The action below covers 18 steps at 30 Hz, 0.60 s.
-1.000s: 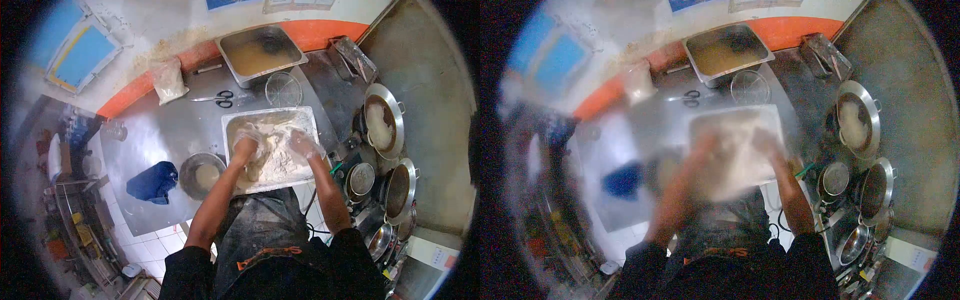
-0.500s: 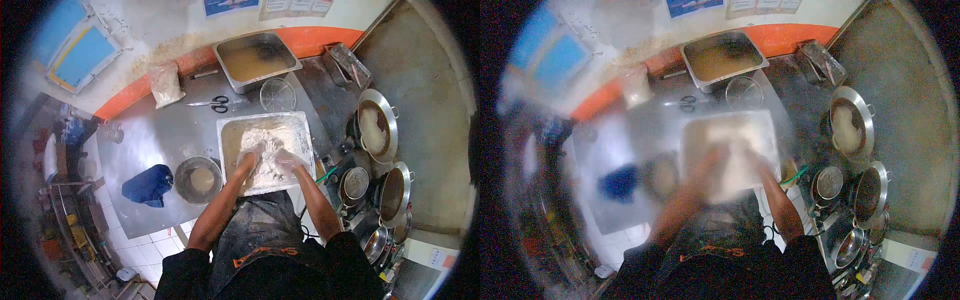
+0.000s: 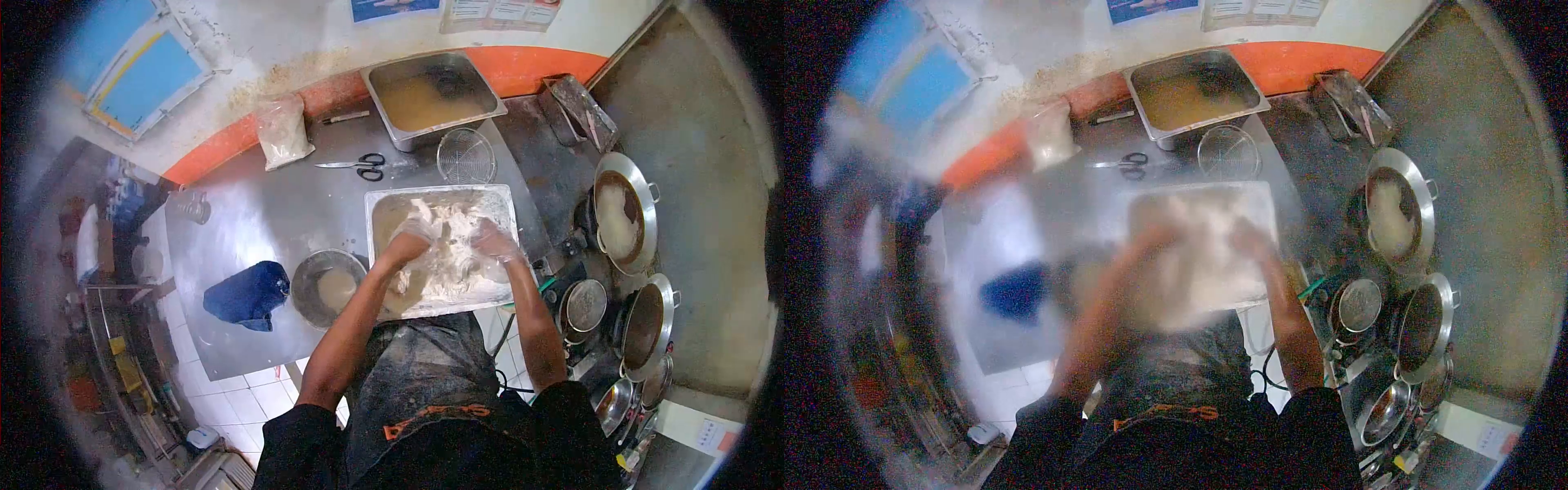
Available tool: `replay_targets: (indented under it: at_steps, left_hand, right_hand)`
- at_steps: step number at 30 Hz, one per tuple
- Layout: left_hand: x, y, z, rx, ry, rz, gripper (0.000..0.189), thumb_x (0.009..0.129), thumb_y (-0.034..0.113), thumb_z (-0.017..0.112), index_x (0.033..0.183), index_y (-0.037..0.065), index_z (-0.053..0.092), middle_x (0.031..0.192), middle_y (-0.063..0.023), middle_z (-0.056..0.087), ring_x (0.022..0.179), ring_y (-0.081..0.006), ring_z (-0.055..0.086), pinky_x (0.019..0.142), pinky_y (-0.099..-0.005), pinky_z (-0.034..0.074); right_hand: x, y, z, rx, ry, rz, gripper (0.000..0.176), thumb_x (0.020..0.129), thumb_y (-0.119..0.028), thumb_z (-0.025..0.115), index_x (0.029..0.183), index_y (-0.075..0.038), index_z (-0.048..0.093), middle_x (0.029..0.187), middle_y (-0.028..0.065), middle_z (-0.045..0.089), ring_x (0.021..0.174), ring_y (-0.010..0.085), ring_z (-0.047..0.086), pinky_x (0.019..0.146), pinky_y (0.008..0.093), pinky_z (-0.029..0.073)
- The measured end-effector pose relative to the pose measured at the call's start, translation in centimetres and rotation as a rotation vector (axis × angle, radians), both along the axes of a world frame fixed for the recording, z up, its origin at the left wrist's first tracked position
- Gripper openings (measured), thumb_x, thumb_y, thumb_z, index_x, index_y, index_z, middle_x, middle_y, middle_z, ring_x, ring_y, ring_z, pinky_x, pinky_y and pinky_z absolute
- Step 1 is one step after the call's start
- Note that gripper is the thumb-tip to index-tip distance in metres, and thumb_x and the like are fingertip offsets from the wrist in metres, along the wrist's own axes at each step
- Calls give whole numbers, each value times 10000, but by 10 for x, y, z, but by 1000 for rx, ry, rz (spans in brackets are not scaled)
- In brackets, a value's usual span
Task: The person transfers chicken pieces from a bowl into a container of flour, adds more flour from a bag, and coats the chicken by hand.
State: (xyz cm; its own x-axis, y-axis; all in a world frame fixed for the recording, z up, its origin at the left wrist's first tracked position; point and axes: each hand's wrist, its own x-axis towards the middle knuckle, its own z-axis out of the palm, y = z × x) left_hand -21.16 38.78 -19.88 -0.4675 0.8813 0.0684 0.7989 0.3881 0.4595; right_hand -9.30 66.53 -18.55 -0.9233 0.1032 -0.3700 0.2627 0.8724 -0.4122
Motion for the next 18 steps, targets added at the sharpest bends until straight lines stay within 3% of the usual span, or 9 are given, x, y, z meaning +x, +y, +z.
replay_targets:
  at_steps: [2, 4, 6, 9, 11, 12, 14, 15, 18]
  left_hand:
    - [15, -5, 96, 130, -208, 124, 430, 976, 315, 538, 1277, 31, 656, 1250, -213, 670, 1169, -363, 629, 1023, -437, 463]
    - [19, -7, 127, 259, -417, 241, 398, 974, 290, 540, 1240, 28, 676, 1193, -217, 691, 1135, -365, 645, 1010, -438, 472]
    - [10, -7, 107, 235, -739, 242, 359, 974, 285, 566, 1149, 3, 705, 1092, -224, 716, 1043, -378, 676, 950, -439, 503]
    - [-13, 3, -55, 30, -242, 141, 362, 983, 289, 568, 1095, -21, 715, 1052, -236, 719, 980, -385, 689, 901, -450, 520]
    - [16, -37, -5, 187, -451, 195, 355, 989, 261, 534, 1115, -20, 711, 1083, -242, 716, 998, -388, 690, 907, -460, 521]
    - [33, -52, 17, 345, -661, 246, 353, 994, 232, 501, 1134, -18, 707, 1114, -248, 714, 1016, -390, 691, 914, -471, 522]
    - [42, -41, -9, 24, -373, 135, 356, 998, 231, 484, 1151, -2, 706, 1140, -241, 711, 1048, -388, 684, 930, -470, 515]
    - [50, -35, -19, -293, -83, 21, 360, 1002, 229, 468, 1168, 14, 705, 1166, -235, 709, 1080, -385, 678, 945, -469, 509]
    - [87, -29, 13, -103, -358, 295, 376, 1010, 280, 476, 1199, 40, 694, 1215, -233, 694, 1113, -394, 665, 980, -460, 497]
  right_hand:
    - [2, -44, 80, -29, 99, -73, 737, 925, -311, 725, 1510, 6, 409, 1449, 164, 551, 1338, 269, 525, 1132, 369, 419]
    - [3, -35, 62, -295, 179, -192, 756, 904, -289, 742, 1516, 0, 406, 1449, 150, 551, 1331, 246, 525, 1135, 368, 410]
    - [1, -31, 69, -562, 257, -314, 777, 883, -267, 760, 1521, -6, 403, 1449, 136, 551, 1325, 223, 526, 1137, 367, 400]
    - [-10, -37, 113, -633, 213, 28, 811, 820, -236, 799, 1516, -23, 441, 1432, 150, 563, 1335, 241, 508, 1127, 364, 403]
    - [12, -37, 77, -64, 310, -15, 352, 991, -277, 546, 1188, -4, 645, 1109, 161, 659, 1055, 328, 636, 922, 479, 514]
    - [26, -30, 48, -65, 308, -17, 352, 991, -277, 546, 1188, -4, 645, 1109, 161, 659, 1055, 328, 636, 922, 479, 514]
    - [53, -15, -27, 581, 152, 572, 361, 1005, -283, 521, 1194, -3, 646, 1116, 185, 660, 1090, 340, 625, 961, 484, 494]
    - [68, -18, -58, 540, 45, 596, 370, 1010, -285, 515, 1222, -9, 640, 1173, 184, 647, 1139, 332, 606, 1002, 477, 469]
    - [100, -46, -143, -301, 17, -126, 404, 1024, -291, 498, 1305, -29, 623, 1345, 181, 609, 1287, 307, 548, 1124, 454, 394]
